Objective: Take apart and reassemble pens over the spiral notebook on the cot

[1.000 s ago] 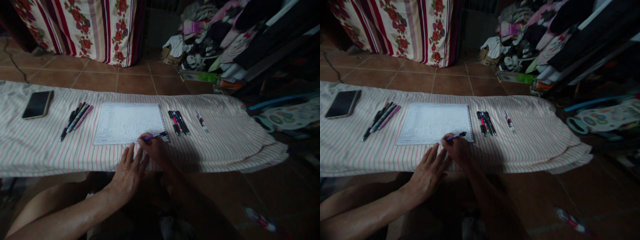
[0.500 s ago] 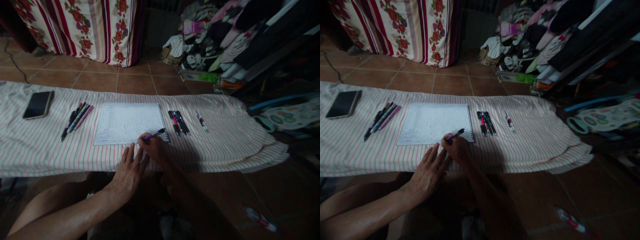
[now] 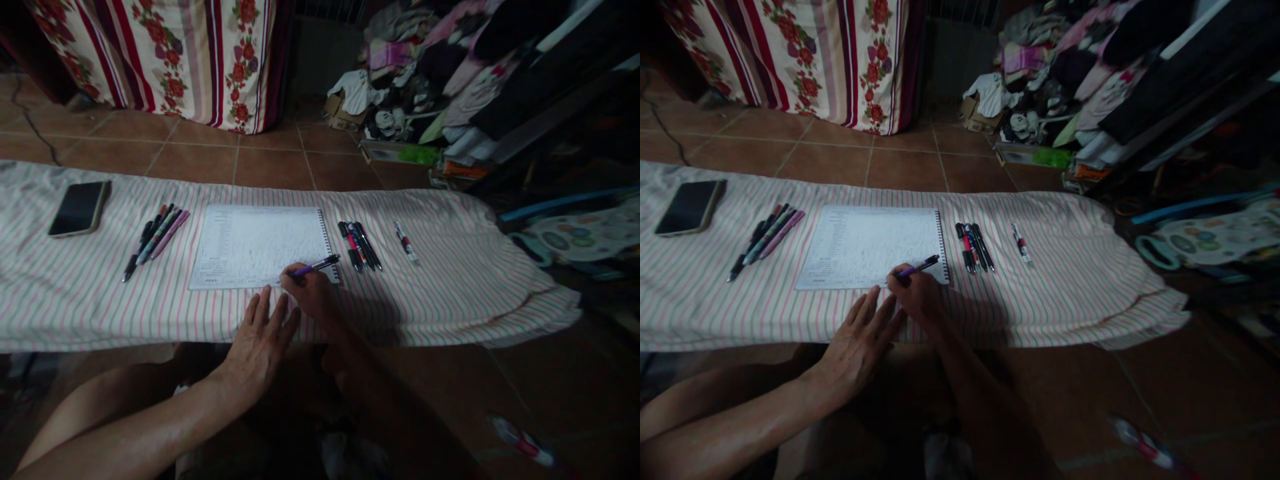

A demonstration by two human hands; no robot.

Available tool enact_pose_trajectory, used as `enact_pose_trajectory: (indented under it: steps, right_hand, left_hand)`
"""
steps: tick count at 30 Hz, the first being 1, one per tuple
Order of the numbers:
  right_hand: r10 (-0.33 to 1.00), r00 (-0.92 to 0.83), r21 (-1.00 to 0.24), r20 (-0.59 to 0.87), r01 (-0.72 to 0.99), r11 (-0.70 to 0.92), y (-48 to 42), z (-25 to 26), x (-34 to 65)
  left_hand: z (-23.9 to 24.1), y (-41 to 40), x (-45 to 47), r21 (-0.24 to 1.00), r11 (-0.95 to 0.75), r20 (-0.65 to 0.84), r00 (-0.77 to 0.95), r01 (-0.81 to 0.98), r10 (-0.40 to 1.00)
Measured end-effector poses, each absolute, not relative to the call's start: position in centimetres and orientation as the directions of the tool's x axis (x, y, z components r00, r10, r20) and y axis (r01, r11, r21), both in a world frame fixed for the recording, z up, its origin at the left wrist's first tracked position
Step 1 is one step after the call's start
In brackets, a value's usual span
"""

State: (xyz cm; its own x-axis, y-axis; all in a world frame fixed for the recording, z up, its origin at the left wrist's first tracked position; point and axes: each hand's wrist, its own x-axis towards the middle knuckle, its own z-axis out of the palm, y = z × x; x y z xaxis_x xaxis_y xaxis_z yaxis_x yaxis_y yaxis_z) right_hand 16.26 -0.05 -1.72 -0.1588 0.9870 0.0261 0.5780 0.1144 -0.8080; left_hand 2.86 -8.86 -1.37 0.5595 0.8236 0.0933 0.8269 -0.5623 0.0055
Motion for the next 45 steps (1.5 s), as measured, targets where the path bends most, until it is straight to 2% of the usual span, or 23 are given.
enact_pose_trajectory:
  steps: [11, 39, 42, 45]
  right_hand:
    - [0.977, -0.212, -0.823, 0.03, 0.549, 0.145, -0.17, -1.82, 16.35]
    - [0.98, -0.198, -0.726, 0.002, 0.674, 0.137, -0.43, -1.25, 15.74]
    - [0.975, -0.224, -0.791, -0.009, 0.598, 0.13, -0.18, -1.29, 15.96]
    - [0.981, -0.189, -0.933, -0.039, 0.359, 0.032, 0.17, -1.67, 16.35]
  left_hand:
    - [-1.43, -8.77, 2.87, 0.042, -0.56, 0.107, 0.554, 0.827, 0.826]
    - [-1.22, -8.58, 2.98, 0.091, -0.564, 0.09, 0.557, 0.821, 0.826]
    - [-1.38, -8.64, 2.93, 0.069, -0.565, 0.106, 0.557, 0.822, 0.824]
    - [-1.4, -8.73, 2.87, 0.045, -0.57, 0.096, 0.564, 0.821, 0.82]
